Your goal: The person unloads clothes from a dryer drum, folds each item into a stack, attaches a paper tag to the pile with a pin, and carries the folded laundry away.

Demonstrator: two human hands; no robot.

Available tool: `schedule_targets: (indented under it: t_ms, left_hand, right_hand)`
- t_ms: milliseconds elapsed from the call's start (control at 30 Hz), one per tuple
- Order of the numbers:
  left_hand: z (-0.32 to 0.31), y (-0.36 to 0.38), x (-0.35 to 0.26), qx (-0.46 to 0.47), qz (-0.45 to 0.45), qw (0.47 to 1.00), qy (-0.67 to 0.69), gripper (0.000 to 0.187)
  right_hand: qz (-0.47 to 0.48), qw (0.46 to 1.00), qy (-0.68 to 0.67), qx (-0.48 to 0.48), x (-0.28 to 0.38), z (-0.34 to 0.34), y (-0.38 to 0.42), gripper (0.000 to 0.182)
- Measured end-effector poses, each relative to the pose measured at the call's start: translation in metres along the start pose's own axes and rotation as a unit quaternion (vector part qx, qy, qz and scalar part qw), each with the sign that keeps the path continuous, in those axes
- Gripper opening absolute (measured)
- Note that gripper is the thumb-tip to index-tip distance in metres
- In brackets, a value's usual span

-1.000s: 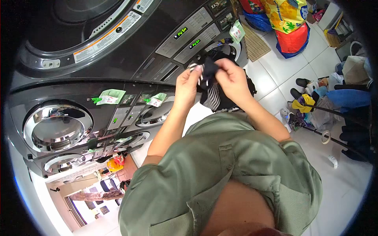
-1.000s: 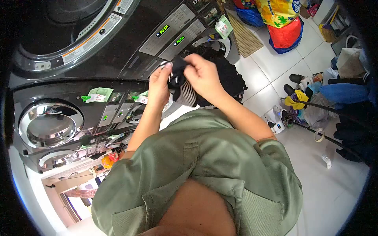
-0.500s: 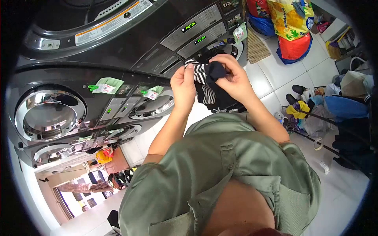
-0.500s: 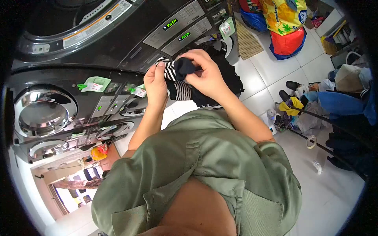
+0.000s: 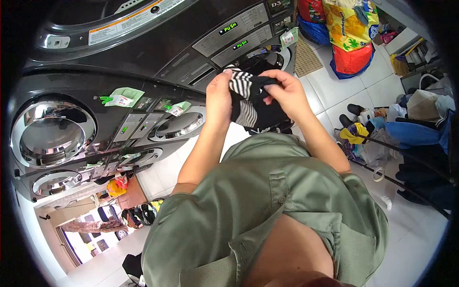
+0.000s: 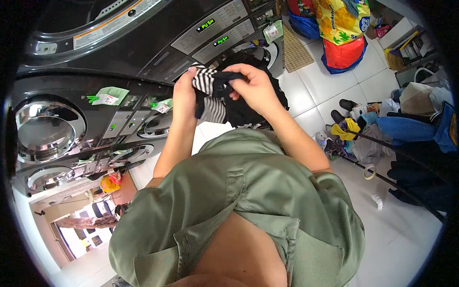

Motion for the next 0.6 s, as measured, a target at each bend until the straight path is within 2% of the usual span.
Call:
schedule_targets:
  t_ms: [33, 67, 100, 133, 167, 233, 267, 300, 333, 367, 400, 433, 467, 500, 533, 567, 600]
  left_hand:
    - [0.013, -0.013, 0.005, -0.014, 0.052, 0.998, 0.009, 0.023]
    - [0.017, -0.019, 0.006, 0.026, 0.090, 0.992, 0.089, 0.024]
    - [0.018, -0.022, 0.006, 0.066, 0.125, 0.976, 0.168, 0.025]
    - [0.018, -0.023, 0.005, 0.096, 0.143, 0.966, 0.191, 0.028]
    - [0.015, -0.023, 0.002, 0.121, 0.143, 0.957, 0.223, 0.029]
    - [0.023, -0.031, 0.010, 0.100, 0.150, 0.960, 0.213, 0.027]
    - [0.021, -0.029, 0.009, 0.106, 0.152, 0.958, 0.219, 0.025]
    - [0.020, -0.028, 0.008, 0.108, 0.156, 0.956, 0.222, 0.024]
    - [0.019, -0.025, 0.005, 0.108, 0.151, 0.957, 0.221, 0.023]
    - [0.017, -0.022, 0.001, 0.108, 0.147, 0.958, 0.220, 0.023]
    - [0.013, -0.017, -0.003, 0.060, 0.123, 0.970, 0.202, 0.022]
    - [0.022, -0.021, -0.002, 0.059, 0.122, 0.970, 0.204, 0.022]
    - [0.038, -0.029, -0.003, 0.038, 0.073, 0.994, 0.075, 0.022]
    - [0.046, -0.030, -0.005, 0.014, 0.025, 0.998, -0.056, 0.024]
    - [0.047, -0.028, -0.003, 0.024, 0.030, 0.995, -0.095, 0.030]
    - [0.049, -0.027, 0.001, 0.031, 0.056, 0.991, -0.120, 0.026]
    - [0.043, -0.024, 0.004, 0.054, 0.018, 0.989, -0.138, 0.021]
  right_hand:
    - [-0.066, 0.985, -0.159, 0.001, -0.002, 0.002, -0.001, 0.026]
    - [-0.099, 0.966, -0.238, 0.013, -0.003, 0.005, -0.002, 0.026]
    - [-0.129, 0.940, -0.315, 0.027, -0.003, 0.006, -0.004, 0.026]
    - [-0.130, 0.940, -0.314, 0.029, -0.003, 0.004, -0.004, 0.026]
    - [-0.106, 0.952, -0.284, 0.045, -0.002, 0.002, -0.003, 0.027]
    - [-0.082, 0.962, -0.252, 0.064, -0.003, -0.002, -0.006, 0.029]
    - [-0.007, 0.996, -0.077, 0.045, -0.005, -0.001, -0.009, 0.027]
    - [0.067, 0.992, 0.101, 0.023, -0.004, -0.002, -0.010, 0.025]
    - [0.117, 0.978, 0.170, 0.016, 0.000, -0.004, -0.011, 0.021]
    - [0.115, 0.979, 0.170, 0.017, -0.002, -0.002, -0.015, 0.021]
    - [0.216, 0.952, 0.216, -0.006, 0.003, 0.001, -0.018, 0.020]
    - [0.316, 0.912, 0.259, -0.028, 0.008, 0.002, -0.018, 0.019]
    - [0.168, 0.978, 0.102, -0.069, 0.007, 0.006, -0.019, 0.018]
    - [0.051, 0.993, 0.052, -0.097, 0.010, 0.014, -0.022, 0.018]
    - [-0.002, 0.995, -0.023, -0.096, 0.007, 0.019, -0.024, 0.018]
    - [-0.054, 0.989, -0.098, -0.096, 0.002, 0.021, -0.028, 0.018]
    - [-0.065, 0.990, -0.075, -0.104, -0.007, 0.023, -0.030, 0.017]
Point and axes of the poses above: each hand's wrist, its own y-axis away from the middle knuckle, its own z-axis out of the back of the hand, x = y × z, the point moved 3 cm from there along -y, towards the middle knuckle, and after that the axes turned 7 degrees about z, right-handed, at the moved point
